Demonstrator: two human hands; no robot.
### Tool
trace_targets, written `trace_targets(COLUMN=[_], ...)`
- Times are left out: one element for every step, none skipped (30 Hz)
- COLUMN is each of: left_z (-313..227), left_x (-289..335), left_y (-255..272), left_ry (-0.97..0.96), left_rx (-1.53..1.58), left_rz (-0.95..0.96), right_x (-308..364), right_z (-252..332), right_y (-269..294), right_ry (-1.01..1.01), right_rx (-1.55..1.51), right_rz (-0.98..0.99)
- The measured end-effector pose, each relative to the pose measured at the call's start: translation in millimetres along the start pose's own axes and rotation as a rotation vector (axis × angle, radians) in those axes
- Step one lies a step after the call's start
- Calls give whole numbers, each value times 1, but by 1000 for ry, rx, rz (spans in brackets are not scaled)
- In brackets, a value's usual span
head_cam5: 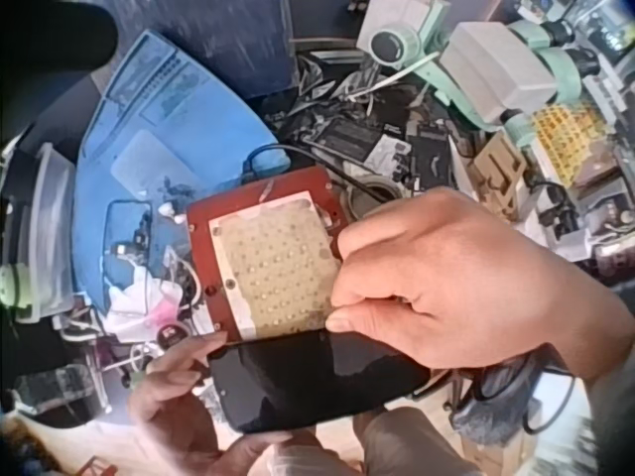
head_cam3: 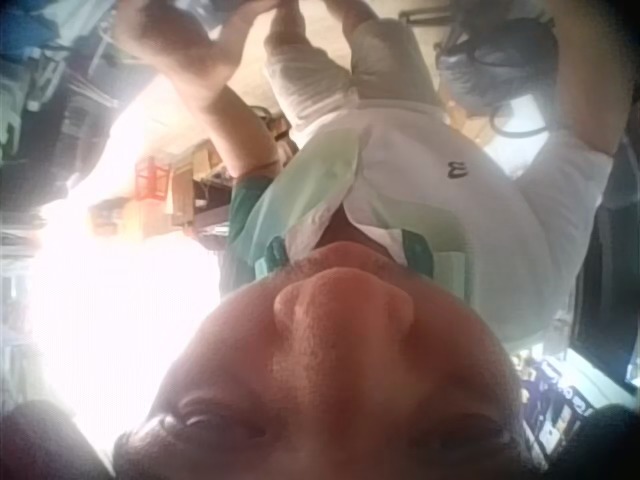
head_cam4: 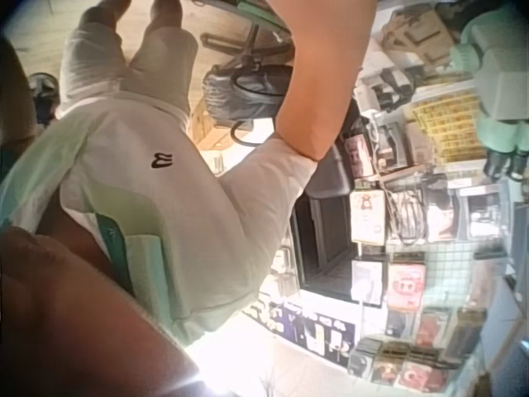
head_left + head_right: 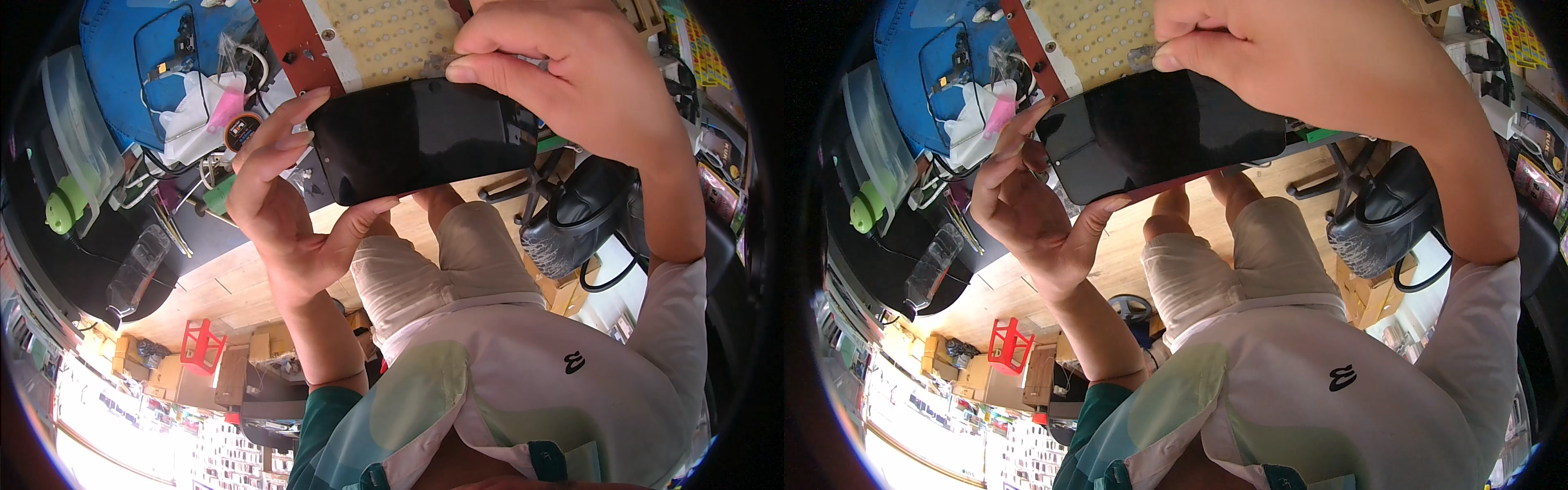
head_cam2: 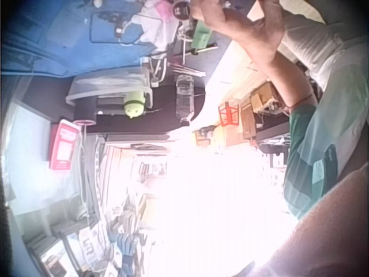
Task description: The person handles a small electronic device, peels a protective film from its screen, and manipulates a small circuit board with wires. They also retrieve a plastic bottle and a small packet from a drawer, then return to the workbench to continue handling the components.
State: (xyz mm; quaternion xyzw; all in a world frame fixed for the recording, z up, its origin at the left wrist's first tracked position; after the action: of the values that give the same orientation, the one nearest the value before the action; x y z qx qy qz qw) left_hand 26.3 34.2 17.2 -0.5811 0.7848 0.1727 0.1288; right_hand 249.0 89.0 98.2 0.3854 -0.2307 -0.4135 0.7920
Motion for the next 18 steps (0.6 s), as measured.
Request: trace_targets(left_z=[0, 0, 1, 1, 1, 1, 1, 1, 1, 1, 1, 1, 2, 2, 2, 2, 2, 2], left_x=[0, 0, 0, 0, 1, 1, 1, 1, 1, 1, 1, 0, 0, 1, 1, 1, 1, 1], left_y=[0, 0, 0, 0, 1, 1, 1, 1, 1, 1, 1, 1, 1, 1, 1, 1, 1, 1], left_ry=[-1, -2, -2, -2, -3, -3, -5, -6, -8, -10, -11, -12, -13, -13, -13, -12, -12, -11], left_rx=[0, -2, -4, -5, -7, -8, -9, -10, -10, -11, -11, -11, -10, -10, -9, -8, -6, -4], left_rz=[2, 2, 5, 6, 7, 7, 7, 6, 6, 6, 7, 8, 8, 8, 7, 6, 4, 1], right_x=[-1, -4, -5, -6, -7, -7, -7, -7, -7, -7, -7, -7, -6, -6, -7, -7, -8, -8], right_z=[1, 7, 10, 12, 13, 13, 13, 12, 12, 12, 11, 11, 11, 11, 12, 12, 15, 14], right_y=[1, 3, 4, 4, 4, 5, 5, 5, 5, 5, 5, 5, 6, 5, 5, 5, 6, 6], right_ry=[-35, -71, -93, -114, -120, -122, -125, -123, -121, -118, -116, -114, -113, -111, -114, -116, -123, -108], right_rx=[-2, 8, 18, 27, 36, 38, 39, 34, 31, 28, 29, 32, 34, 37, 42, 47, 55, 39], right_rz=[9, 29, 40, 51, 53, 58, 62, 69, 71, 74, 72, 68, 65, 60, 58, 55, 56, 43])
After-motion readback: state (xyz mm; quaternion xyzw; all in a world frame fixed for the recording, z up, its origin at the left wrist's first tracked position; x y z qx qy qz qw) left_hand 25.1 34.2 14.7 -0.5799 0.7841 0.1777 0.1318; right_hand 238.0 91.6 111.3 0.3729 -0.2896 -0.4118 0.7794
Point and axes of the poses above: each hand's wrist, its own x-axis away from the middle knuckle, its own y-axis out of the back of the hand, z = x × y, the point moved 6 cm from there along -x, towards the middle knuckle, and after that the axes turned 2 degrees about -x, right-handed, at the moved point
